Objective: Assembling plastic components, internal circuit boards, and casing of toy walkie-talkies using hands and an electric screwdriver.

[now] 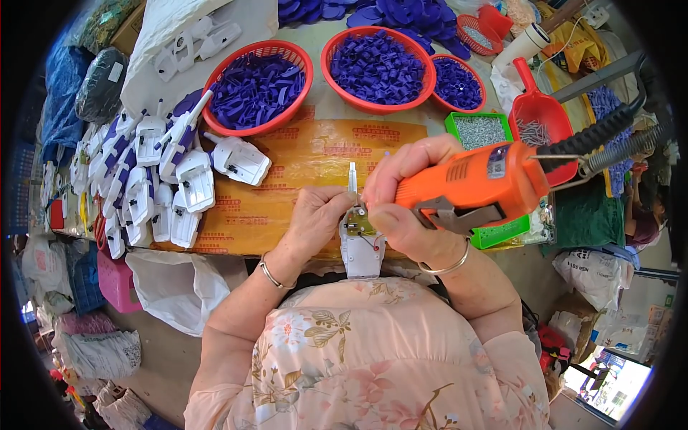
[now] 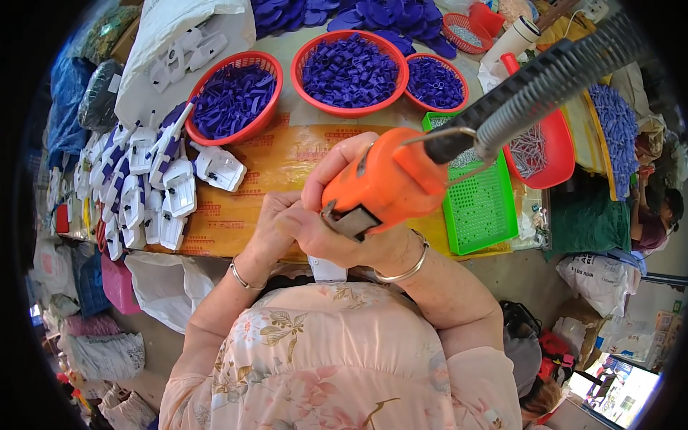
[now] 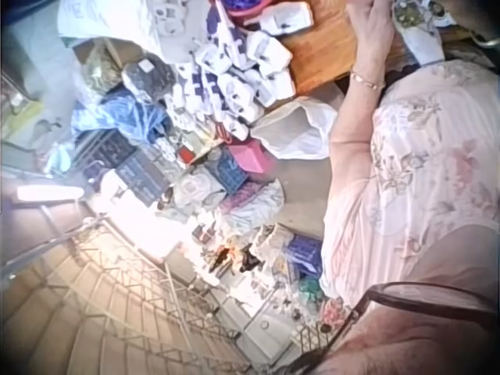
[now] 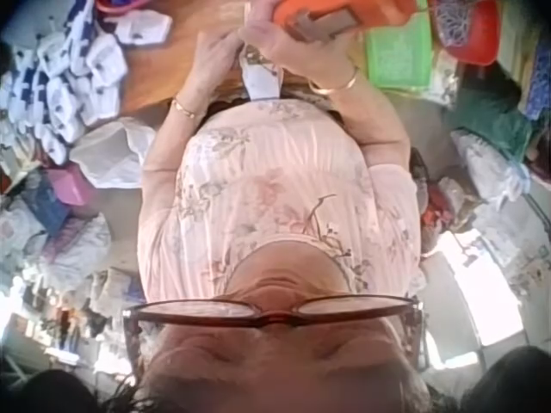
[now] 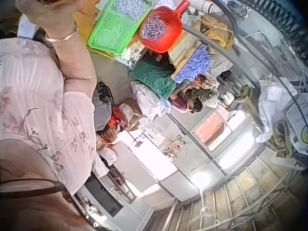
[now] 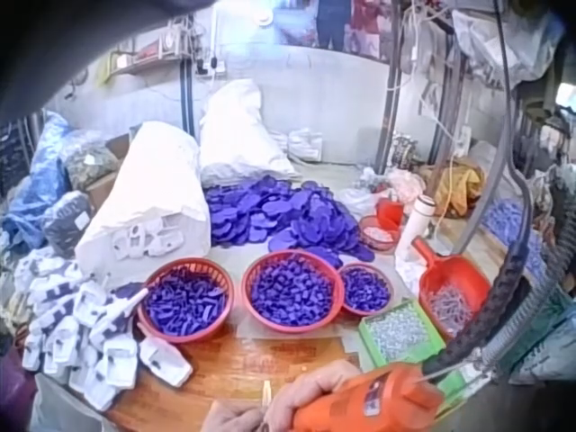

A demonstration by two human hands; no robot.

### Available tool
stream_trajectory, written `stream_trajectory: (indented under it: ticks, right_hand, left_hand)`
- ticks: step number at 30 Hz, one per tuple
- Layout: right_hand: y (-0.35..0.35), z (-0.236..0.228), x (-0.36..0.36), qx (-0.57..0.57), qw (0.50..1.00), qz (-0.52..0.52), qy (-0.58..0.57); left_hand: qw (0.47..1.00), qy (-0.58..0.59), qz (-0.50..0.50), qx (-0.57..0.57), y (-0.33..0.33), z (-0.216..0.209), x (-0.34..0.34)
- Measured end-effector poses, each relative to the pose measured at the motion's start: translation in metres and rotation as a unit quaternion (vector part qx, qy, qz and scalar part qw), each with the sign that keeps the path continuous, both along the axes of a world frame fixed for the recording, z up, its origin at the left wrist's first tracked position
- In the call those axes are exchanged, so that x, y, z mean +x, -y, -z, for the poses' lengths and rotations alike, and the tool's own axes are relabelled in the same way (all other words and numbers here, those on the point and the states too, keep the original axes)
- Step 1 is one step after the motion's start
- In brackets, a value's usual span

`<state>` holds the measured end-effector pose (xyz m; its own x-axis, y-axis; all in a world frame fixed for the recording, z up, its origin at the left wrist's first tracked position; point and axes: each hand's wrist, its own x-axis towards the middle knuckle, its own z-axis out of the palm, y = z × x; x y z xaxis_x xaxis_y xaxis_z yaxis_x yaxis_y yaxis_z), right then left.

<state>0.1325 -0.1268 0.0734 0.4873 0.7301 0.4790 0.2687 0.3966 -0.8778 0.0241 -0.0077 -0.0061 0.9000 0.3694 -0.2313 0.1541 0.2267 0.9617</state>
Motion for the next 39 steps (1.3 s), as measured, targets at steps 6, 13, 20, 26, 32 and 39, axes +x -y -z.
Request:
stream_trajectory:
  ticks: [6, 13, 20, 26, 32, 39]
  right_hand:
    - [-0.004, 0.007, -0.002, 0.035, 0.999, 0.040, -0.012]
    - [0.001, 0.003, 0.003, -0.010, 0.999, 0.036, -0.018]
    - [0.007, -0.010, -0.002, 0.025, 0.994, 0.017, -0.102]
    - [0.006, -0.009, 0.003, 0.049, 0.993, 0.043, -0.103]
    - [0.003, -0.003, 0.015, 0.069, 0.988, 0.101, -0.089]
    - [0.005, -0.005, 0.016, 0.061, 0.990, 0.095, -0.084]
  left_hand:
    - [1.000, -0.007, -0.008, 0.008, 0.002, -0.005, 0.002]
    - [0.999, -0.031, -0.011, -0.009, 0.001, -0.005, -0.001]
    - [1.000, -0.016, -0.010, -0.002, 0.003, -0.003, 0.001]
    - [0.999, -0.047, -0.002, 0.020, 0.001, -0.011, 0.001]
    - [0.999, -0.015, -0.010, -0.035, 0.003, -0.017, -0.006]
    - [0.998, 0.037, 0.044, 0.023, 0.002, -0.026, -0.004]
